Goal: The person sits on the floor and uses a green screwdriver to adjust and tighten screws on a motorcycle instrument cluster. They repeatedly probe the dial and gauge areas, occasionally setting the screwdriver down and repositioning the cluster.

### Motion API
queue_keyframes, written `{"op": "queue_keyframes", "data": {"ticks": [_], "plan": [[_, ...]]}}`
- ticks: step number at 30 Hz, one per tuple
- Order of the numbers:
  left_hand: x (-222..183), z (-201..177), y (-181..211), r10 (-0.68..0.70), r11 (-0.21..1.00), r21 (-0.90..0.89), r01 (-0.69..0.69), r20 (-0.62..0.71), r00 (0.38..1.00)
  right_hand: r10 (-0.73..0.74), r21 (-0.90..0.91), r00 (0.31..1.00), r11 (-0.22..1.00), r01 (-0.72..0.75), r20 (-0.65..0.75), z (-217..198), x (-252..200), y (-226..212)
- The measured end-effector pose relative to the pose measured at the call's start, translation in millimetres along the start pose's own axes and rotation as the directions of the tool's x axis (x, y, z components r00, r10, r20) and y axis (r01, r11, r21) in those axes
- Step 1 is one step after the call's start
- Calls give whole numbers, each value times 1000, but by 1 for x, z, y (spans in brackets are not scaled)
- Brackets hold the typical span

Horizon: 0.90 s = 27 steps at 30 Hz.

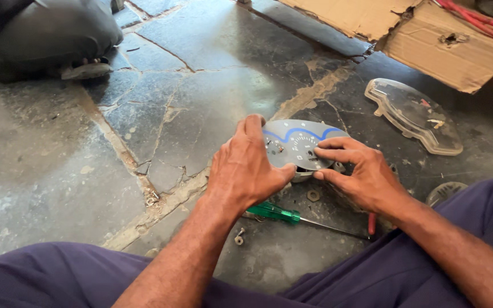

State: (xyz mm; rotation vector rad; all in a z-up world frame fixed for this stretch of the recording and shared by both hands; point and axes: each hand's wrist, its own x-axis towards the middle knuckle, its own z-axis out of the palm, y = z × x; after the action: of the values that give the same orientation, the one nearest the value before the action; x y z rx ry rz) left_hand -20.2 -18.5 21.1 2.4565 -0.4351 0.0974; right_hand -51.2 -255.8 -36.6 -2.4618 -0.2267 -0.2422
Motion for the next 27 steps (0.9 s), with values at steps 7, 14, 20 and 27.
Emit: {"op": "queue_keyframes", "data": {"ticks": [7, 14, 20, 27], "plan": [[1, -2, -1, -19, 1000, -22, 19, 11, 1000, 16, 10, 1000, 1000, -16, 8, 0, -1, 0], [1, -2, -1, -31, 999, -20, 31, 22, 999, 37, 27, 999, 999, -37, 19, 1, -1, 1], [2, -3, -1, -47, 999, -2, 47, 71, 996, -51, -13, 999, 999, 51, 0, -1, -1, 0], [2, -8, -1, -49, 999, -4, 50, 64, 997, 141, -23, 988, 990, -139, 70, -3, -2, -3]]}}
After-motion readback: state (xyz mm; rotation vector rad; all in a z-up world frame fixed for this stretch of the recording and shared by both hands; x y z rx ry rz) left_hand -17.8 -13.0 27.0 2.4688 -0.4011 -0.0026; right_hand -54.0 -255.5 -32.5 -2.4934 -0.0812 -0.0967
